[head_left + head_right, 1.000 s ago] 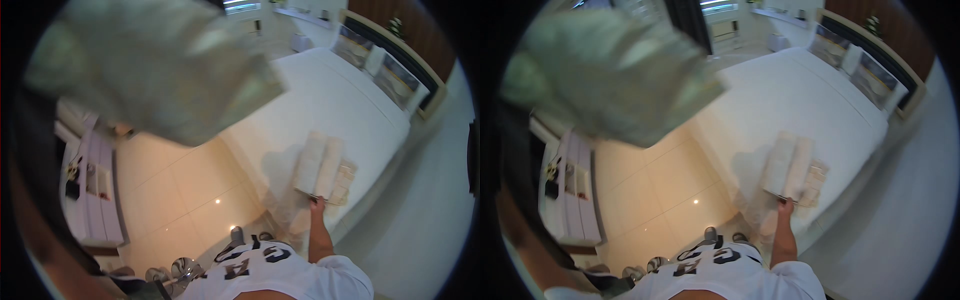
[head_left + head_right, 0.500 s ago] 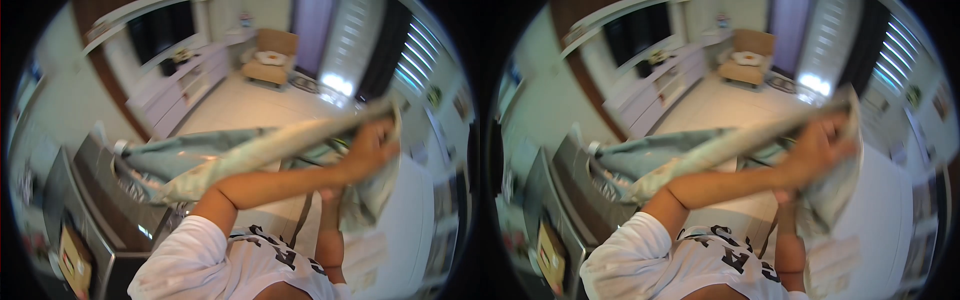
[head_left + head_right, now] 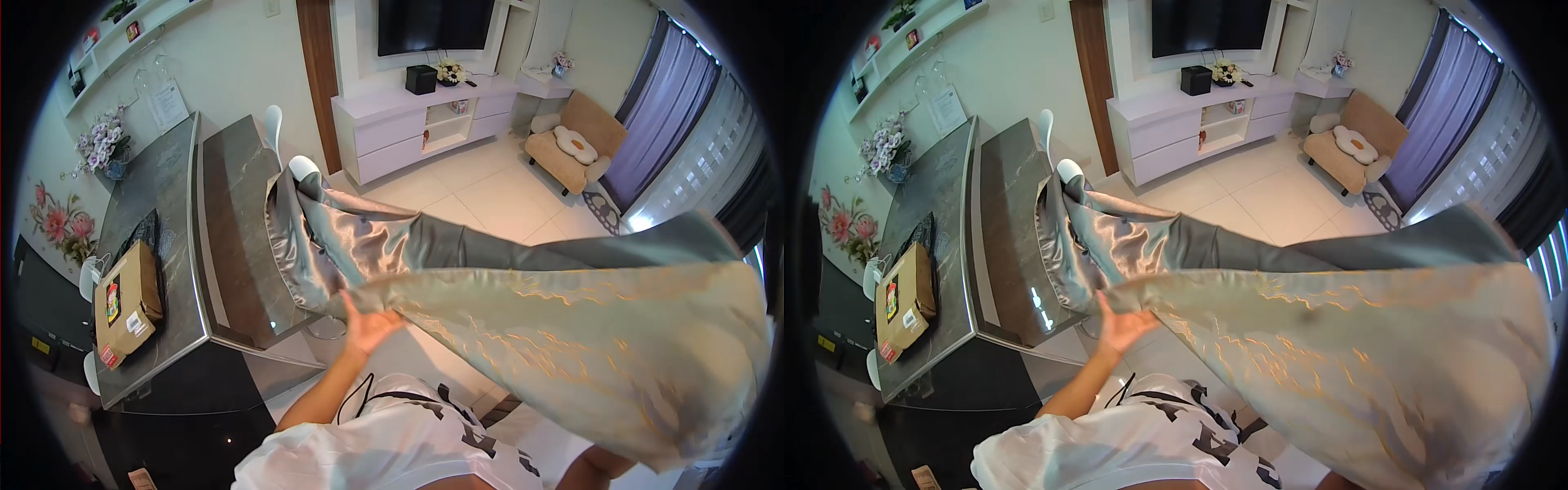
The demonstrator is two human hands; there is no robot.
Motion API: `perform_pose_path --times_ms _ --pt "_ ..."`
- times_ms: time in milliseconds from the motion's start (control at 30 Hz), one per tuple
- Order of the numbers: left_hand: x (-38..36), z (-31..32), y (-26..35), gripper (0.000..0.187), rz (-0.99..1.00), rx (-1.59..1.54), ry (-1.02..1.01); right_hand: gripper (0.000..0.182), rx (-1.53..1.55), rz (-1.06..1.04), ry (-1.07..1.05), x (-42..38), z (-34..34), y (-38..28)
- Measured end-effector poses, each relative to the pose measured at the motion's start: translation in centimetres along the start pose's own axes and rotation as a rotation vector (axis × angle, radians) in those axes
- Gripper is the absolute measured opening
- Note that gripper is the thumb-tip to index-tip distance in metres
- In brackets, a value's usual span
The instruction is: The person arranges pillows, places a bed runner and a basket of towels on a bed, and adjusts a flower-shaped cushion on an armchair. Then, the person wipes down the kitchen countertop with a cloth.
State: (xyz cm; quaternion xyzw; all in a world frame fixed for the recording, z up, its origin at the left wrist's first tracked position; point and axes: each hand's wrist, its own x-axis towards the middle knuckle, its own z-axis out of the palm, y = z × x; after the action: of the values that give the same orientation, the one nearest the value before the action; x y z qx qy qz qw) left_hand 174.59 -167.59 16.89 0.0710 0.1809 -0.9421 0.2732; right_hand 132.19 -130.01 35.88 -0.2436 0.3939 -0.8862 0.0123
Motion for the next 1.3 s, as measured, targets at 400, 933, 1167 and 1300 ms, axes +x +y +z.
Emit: perform_pose_path --times_ms 400,933,1167,1300 --pt "4.9 8.3 17.7 0.036 0.863 0.701 0.274 0.049 -0.644 -0.288 0.406 7.3 -9.8 -13.9" --pt "24.8 53.0 -9.5 0.036 0.683 1.620 -1.060 0.048 -0.861 -0.536 0.664 3.6 -15.0 -30.4" --pt "44.8 51.3 -31.7 0.030 0.029 1.384 -0.817 0.048 -1.019 -0.653 0.977 -7.7 -16.1 -39.1" --pt "58.1 45.4 -40.7 0.023 -0.284 1.435 -0.722 0.048 -1.089 -0.664 1.198 -16.0 -16.5 -41.9"
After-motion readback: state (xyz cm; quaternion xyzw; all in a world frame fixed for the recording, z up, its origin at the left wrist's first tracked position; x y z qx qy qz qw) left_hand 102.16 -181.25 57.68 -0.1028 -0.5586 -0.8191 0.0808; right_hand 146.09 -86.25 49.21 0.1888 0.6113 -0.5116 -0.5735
